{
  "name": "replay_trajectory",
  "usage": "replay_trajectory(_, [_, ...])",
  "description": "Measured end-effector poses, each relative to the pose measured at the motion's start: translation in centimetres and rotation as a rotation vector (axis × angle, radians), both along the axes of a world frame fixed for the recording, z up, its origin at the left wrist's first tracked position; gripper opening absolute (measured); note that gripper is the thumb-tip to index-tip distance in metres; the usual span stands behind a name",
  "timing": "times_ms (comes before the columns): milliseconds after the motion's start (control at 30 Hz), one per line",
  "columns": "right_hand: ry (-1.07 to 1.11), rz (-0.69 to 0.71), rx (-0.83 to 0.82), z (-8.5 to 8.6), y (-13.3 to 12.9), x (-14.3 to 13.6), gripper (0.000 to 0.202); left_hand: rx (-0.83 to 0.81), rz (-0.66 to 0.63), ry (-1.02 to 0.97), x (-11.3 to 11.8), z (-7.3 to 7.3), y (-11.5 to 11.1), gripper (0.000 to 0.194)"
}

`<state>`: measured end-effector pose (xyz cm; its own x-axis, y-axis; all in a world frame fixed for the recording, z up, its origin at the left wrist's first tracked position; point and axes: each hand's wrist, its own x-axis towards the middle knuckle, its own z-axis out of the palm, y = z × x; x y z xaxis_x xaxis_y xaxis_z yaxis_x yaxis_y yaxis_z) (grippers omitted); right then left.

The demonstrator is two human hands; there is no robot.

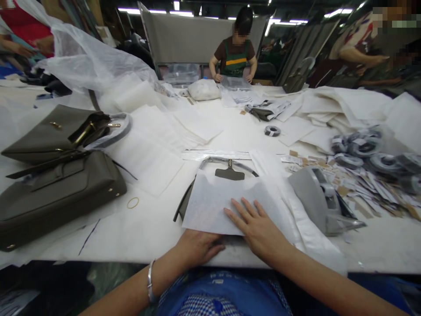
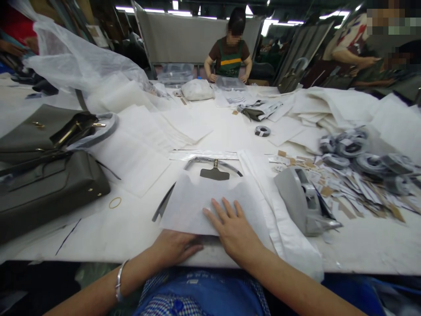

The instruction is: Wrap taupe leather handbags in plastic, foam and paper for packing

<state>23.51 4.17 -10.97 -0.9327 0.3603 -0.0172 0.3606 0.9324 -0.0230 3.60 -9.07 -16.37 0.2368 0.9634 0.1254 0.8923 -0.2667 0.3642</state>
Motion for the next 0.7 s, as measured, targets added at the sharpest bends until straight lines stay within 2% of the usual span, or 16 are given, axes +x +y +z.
replay_trajectory(233, [0.029, 0.030, -0.047, -1.1, -0.6, -1.5, 0.068, -0.019, 0.006, -0.007, 0.2, 0.5, 0.0, 0.043])
replay_trajectory(533, [0.069, 0.005, -0.077, -1.1, -0.5, -0.7, 0.059, -0.013, -0.005, 0.097, 0.0, 0.4, -0.2, 0.050])
replay_trajectory(600, [0.081, 0.002, -0.079, -1.0, -0.5, -0.6, 0.059, -0.013, -0.005, 0.122, 0.1, 1.3, -0.7, 0.056])
replay_trajectory(700, [0.079, 0.005, -0.089, -0.9, -0.4, -0.6, 0.058, -0.085, 0.015, 0.127, 0.6, 4.8, -1.7, 0.063])
